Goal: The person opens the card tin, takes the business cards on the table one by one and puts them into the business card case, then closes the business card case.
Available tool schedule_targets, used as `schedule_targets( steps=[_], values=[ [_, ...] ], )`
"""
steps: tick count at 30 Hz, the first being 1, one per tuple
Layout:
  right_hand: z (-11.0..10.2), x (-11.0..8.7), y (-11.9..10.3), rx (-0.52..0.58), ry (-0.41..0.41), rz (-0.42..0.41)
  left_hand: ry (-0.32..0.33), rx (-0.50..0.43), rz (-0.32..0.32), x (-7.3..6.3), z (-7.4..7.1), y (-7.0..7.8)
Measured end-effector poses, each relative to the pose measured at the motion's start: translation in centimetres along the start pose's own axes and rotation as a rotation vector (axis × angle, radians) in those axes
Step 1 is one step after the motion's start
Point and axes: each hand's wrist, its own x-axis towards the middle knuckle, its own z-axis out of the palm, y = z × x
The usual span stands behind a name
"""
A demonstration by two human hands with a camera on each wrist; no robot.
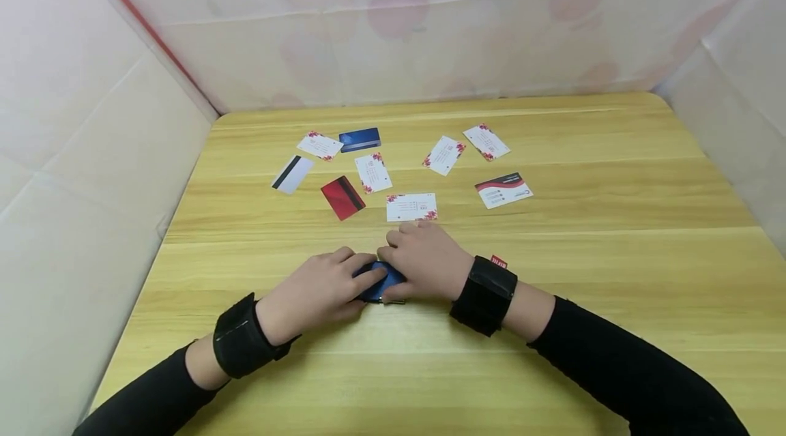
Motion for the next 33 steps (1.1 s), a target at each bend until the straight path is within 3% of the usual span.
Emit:
schedule_targets(
  steps=[8, 16, 27, 33],
  values=[
    [0.3, 0.0, -0.5, -0.011, -0.031, 0.012, 0.024, 0.123, 0.010, 0.1, 0.3, 0.8],
    [0.1, 0.1, -1.1, -0.003, -0.040, 0.009, 0.103, 0.265, 0.026, -0.1, 1.2, 1.9],
    [0.1, -0.1, -1.0, 0.033, -0.039, 0.013, 0.078, 0.284, 0.019, -0.1, 1.2, 2.6],
    [0.2, -0.5, -0.9, 0.078, -0.068, 0.016, 0.143, 0.295, 0.032, 0.0, 0.7, 2.4]
  ],
)
